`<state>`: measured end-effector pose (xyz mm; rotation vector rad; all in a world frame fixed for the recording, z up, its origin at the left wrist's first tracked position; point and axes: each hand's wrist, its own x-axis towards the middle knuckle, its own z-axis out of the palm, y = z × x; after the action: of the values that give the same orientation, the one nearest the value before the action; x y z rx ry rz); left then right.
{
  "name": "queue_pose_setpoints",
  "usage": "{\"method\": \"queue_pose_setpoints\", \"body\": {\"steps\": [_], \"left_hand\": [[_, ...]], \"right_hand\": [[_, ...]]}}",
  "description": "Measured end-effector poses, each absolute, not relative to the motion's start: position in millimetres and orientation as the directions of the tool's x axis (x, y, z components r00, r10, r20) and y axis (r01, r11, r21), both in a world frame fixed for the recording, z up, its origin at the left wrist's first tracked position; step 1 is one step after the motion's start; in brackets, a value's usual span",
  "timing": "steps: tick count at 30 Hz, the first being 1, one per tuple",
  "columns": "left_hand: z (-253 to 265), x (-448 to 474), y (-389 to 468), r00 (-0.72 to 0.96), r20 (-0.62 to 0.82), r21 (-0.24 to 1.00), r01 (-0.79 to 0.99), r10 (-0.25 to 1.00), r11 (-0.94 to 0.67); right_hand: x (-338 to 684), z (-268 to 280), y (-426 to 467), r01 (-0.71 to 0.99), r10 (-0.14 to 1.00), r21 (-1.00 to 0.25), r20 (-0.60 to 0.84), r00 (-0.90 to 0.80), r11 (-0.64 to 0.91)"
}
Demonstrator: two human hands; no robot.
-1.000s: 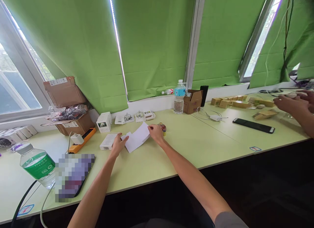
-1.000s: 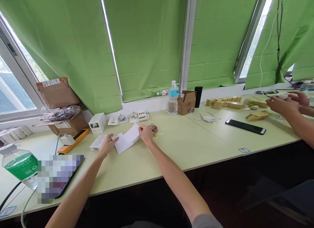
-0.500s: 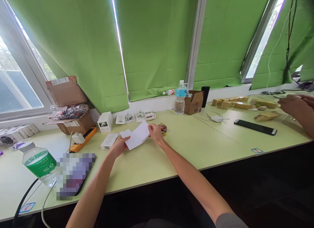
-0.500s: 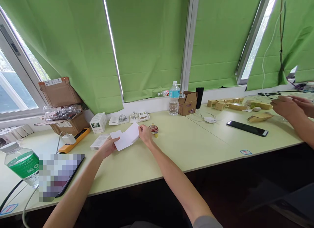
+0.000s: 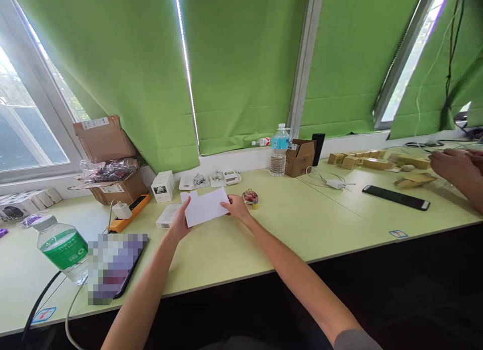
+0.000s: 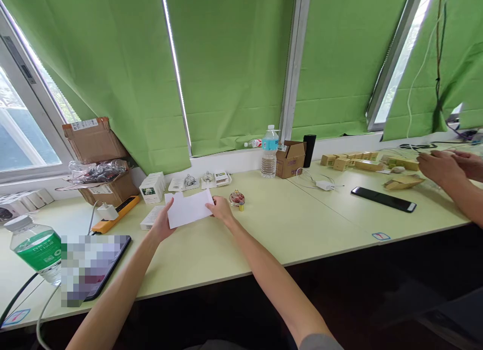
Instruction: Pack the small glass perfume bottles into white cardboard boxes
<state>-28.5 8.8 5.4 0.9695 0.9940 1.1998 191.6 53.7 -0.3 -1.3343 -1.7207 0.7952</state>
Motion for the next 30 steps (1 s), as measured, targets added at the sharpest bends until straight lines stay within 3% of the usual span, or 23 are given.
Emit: {"method": "queue_pose_setpoints", "body": {"steps": [12,16,21,26,30], "left_hand": [[11.4,-31.8,4.6,0.321,0.049,0.939,-0.338,0.946,0.066],[12.1,-25.7,2.3,0.309,0.112,0.931,-0.364,0.944,0.009],[12.6,-24.7,2.4,0.357,0.049,0.945,-0.318,0.933,0.072],[11.3,-27.0,4.5,0.434,0.032,0.866,-0.462,0.900,0.191],[11.6,-27.6,3.8,0.390,-0.037,0.839,-0.488,0.920,0.241]], "right_hand": [[191.8,-2.5,57.3,0.419,0.973,-0.880,0.179,-0.146,0.225],[191.2,-4.6,58.8,0.414,0.970,-0.879,0.189,-0.150,0.235],[191.9,-6.8,59.7,0.412,0.967,-0.876,0.203,-0.155,0.250],[192.6,-8.7,61.1,0.408,0.965,-0.876,0.214,-0.153,0.259],[192.7,-9.2,61.4,0.394,0.960,-0.877,0.226,-0.162,0.273]]}}
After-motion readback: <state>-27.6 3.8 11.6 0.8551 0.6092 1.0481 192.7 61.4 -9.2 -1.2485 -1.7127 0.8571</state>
